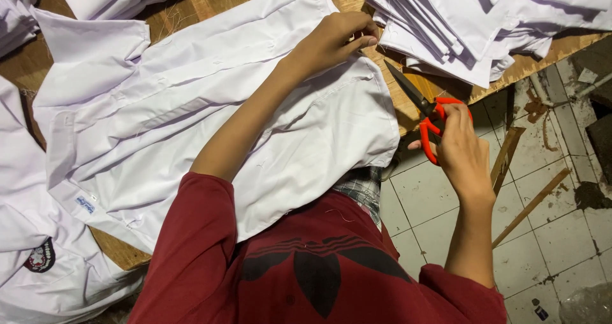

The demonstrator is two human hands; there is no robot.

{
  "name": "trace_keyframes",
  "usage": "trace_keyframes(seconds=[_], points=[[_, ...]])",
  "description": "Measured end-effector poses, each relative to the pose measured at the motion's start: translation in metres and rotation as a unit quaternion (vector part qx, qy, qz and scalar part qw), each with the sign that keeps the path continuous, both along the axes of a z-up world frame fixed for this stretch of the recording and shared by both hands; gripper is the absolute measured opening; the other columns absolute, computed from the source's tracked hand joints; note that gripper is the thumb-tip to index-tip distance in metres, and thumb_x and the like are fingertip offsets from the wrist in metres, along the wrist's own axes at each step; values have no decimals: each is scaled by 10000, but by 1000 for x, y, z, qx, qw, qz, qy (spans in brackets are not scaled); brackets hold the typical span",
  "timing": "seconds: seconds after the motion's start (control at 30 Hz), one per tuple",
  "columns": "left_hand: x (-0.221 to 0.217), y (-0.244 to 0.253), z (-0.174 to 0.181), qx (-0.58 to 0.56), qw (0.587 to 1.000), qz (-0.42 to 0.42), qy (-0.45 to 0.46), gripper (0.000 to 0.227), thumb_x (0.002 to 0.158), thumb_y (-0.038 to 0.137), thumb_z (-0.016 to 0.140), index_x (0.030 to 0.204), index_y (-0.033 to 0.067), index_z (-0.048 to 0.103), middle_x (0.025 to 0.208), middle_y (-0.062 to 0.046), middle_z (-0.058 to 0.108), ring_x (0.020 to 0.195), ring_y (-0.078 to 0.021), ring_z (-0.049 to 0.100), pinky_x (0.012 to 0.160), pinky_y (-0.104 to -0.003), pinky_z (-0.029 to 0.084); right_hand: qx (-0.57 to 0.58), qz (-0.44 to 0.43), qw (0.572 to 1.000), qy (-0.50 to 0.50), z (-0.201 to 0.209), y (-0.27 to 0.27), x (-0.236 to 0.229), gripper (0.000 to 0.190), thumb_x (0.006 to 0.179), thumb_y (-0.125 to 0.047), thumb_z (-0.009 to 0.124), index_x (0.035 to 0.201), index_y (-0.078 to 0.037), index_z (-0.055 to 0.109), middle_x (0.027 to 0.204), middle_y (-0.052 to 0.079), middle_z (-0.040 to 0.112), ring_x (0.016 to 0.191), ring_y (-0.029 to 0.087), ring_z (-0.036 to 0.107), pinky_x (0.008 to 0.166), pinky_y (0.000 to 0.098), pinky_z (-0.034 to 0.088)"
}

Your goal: Trimming loose threads from white shirts using scissors on a factory worktable

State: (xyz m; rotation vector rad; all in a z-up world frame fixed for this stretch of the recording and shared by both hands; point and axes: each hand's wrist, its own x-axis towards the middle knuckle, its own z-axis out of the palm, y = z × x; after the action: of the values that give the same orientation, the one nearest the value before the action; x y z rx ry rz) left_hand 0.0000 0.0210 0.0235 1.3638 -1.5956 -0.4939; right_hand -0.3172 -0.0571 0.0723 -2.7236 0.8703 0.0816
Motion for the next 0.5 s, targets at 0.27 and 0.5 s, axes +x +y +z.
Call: trace_keyframes(seconds=[0.27, 0.5], points=[[3, 6, -3, -34, 999, 5, -14, 77, 1072, 116, 570, 1017, 73, 603, 923, -51, 645, 806, -174, 594, 705, -297, 446, -106, 101, 989, 34, -8, -22, 10, 564, 957, -277, 661, 1356, 65, 457, 1211, 193, 523, 1153, 370, 538, 455, 441, 511], [3, 4, -11, -52, 998, -8, 14, 69, 1073, 116, 574, 1035, 72, 611, 943, -62, 643, 810, -164, 600, 709, -278, 482, -172, 125, 973, 85, -26, -35, 8, 590, 861, -438, 782, 1228, -39, 547, 1054, 59, 534, 840, 188, 608, 424, 353, 407]])
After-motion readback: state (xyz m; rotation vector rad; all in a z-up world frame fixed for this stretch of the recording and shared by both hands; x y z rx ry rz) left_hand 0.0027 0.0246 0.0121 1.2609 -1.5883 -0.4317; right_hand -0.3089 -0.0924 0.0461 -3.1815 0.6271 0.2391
